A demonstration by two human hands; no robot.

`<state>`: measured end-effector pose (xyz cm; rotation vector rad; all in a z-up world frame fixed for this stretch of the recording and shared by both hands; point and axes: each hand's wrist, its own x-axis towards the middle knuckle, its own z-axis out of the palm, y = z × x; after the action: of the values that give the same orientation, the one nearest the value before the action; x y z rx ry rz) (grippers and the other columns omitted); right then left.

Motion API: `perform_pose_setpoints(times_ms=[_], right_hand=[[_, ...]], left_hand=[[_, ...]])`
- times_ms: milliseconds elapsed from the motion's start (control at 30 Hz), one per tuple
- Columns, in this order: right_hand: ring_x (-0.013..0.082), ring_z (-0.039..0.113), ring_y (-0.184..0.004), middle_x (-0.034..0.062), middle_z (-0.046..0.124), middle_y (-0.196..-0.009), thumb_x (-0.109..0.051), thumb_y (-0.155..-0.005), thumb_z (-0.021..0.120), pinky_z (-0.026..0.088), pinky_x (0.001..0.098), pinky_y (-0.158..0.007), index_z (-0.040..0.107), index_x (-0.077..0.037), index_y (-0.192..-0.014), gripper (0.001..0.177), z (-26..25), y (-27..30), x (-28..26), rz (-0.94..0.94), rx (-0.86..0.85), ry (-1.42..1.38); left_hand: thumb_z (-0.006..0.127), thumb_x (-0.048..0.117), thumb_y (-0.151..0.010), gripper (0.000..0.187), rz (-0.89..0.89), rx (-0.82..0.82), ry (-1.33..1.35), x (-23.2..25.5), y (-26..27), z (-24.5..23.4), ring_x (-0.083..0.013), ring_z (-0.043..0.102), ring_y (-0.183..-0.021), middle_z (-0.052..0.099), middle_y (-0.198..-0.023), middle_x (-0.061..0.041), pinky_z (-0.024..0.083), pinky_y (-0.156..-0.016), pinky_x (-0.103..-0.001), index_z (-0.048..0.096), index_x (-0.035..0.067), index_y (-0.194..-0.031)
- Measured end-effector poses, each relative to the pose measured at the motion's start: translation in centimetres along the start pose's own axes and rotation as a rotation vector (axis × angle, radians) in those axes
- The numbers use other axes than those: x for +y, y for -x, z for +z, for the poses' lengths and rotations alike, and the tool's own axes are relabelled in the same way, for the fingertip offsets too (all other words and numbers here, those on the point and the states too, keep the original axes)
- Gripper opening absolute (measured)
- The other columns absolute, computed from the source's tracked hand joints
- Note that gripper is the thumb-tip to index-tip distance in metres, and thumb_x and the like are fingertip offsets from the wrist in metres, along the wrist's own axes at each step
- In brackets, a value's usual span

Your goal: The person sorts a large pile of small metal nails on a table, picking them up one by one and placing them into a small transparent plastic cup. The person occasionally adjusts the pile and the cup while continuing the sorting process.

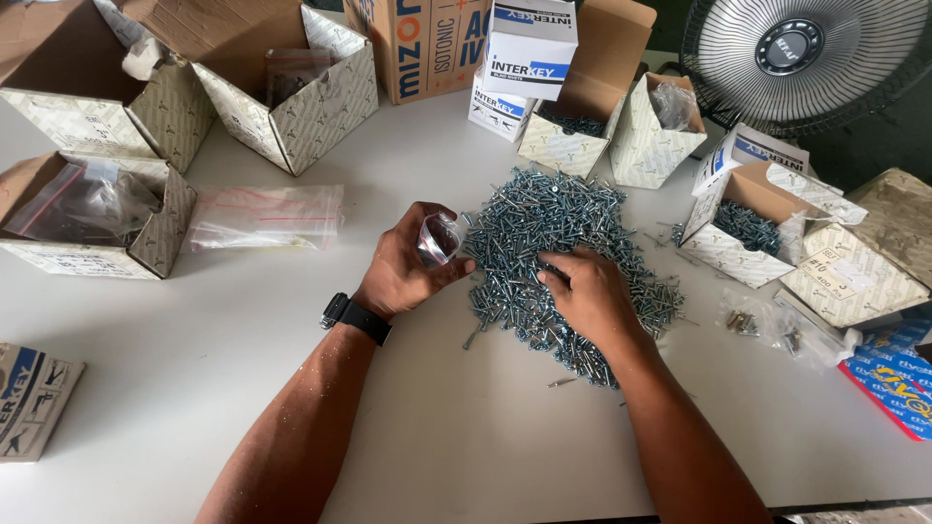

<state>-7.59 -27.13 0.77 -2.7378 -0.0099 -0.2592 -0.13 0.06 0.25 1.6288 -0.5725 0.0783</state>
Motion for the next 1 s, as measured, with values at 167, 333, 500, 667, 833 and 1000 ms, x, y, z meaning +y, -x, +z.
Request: perform_pose_setpoints(times_ms=[167, 333, 500, 667, 833, 1000], right_hand=[[0.0265, 0.07, -0.079, 0.006, 0.063, -0.08, -0.025, -0.09, 0.075, 0.058, 0.0417, -0.07, 0.08, -0.021, -0.105, 0.017, 0.6, 0.2, 0.7, -0.054, 0.079, 0.063], [0.0314, 0.072, -0.083, 0.0063, 0.063, -0.082, -0.024, -0.089, 0.075, 0.058, 0.0449, -0.069, 0.079, -0.018, -0.103, 0.016, 0.4, 0.7, 0.4, -0.103, 0.128, 0.103], [0.0298, 0.072, -0.084, 0.0081, 0.064, -0.08, -0.022, -0.085, 0.08, 0.058, 0.0423, -0.069, 0.079, -0.017, -0.098, 0.014, 1.5, 0.2, 2.2, -0.147, 0.208, 0.026], [0.0272, 0.071, -0.084, 0.0083, 0.064, -0.081, -0.017, -0.086, 0.078, 0.058, 0.0394, -0.07, 0.078, -0.014, -0.097, 0.011, 0.9, 0.5, 1.7, -0.126, 0.211, -0.035], [0.0238, 0.066, -0.078, 0.01, 0.063, -0.085, -0.015, -0.097, 0.072, 0.054, 0.0327, -0.064, 0.074, -0.006, -0.098, 0.009, -0.9, 0.9, -0.3, -0.011, 0.223, -0.2], [0.0155, 0.055, -0.081, 0.0035, 0.052, -0.09, -0.016, -0.099, 0.057, 0.043, 0.0285, -0.064, 0.056, -0.011, -0.102, 0.005, -0.7, -0.3, 1.6, 0.472, 0.077, -1.393]], left_hand=[[0.095, 0.029, -0.068, 0.06, -0.002, 0.006, -0.01, -0.6, -0.1, 0.1, -0.0309, 0.072, -0.086, 0.071, -0.092, -0.015, 0.056, -0.08, -0.043, 0.064, 0.009, -0.116], [0.095, 0.028, -0.068, 0.06, -0.022, 0.001, 0.029, -0.3, -0.1, 0.0, -0.03, 0.071, -0.086, 0.07, -0.093, -0.017, 0.056, -0.078, -0.042, 0.064, 0.009, -0.115], [0.095, 0.022, -0.07, 0.058, -0.074, 0.085, 0.209, -1.9, -0.9, -0.2, -0.0202, 0.065, -0.082, 0.066, -0.085, -0.012, 0.055, -0.076, -0.035, 0.064, 0.005, -0.116], [0.091, 0.016, -0.076, 0.055, -0.094, 0.128, 0.338, -2.9, -1.3, -0.8, -0.0184, 0.067, -0.082, 0.068, -0.083, -0.011, 0.055, -0.076, -0.031, 0.06, 0.0, -0.118], [0.092, 0.027, -0.072, 0.065, -0.045, 0.079, 0.226, -1.0, -0.5, -0.1, -0.0227, 0.067, -0.086, 0.067, -0.089, -0.014, 0.056, -0.079, -0.036, 0.058, 0.001, -0.121], [0.088, 0.025, -0.072, 0.061, 0.222, -0.125, -0.121, 1.3, 0.4, 0.6, -0.0478, 0.073, -0.086, 0.071, -0.092, -0.026, 0.061, -0.076, -0.058, 0.055, 0.002, -0.118]])
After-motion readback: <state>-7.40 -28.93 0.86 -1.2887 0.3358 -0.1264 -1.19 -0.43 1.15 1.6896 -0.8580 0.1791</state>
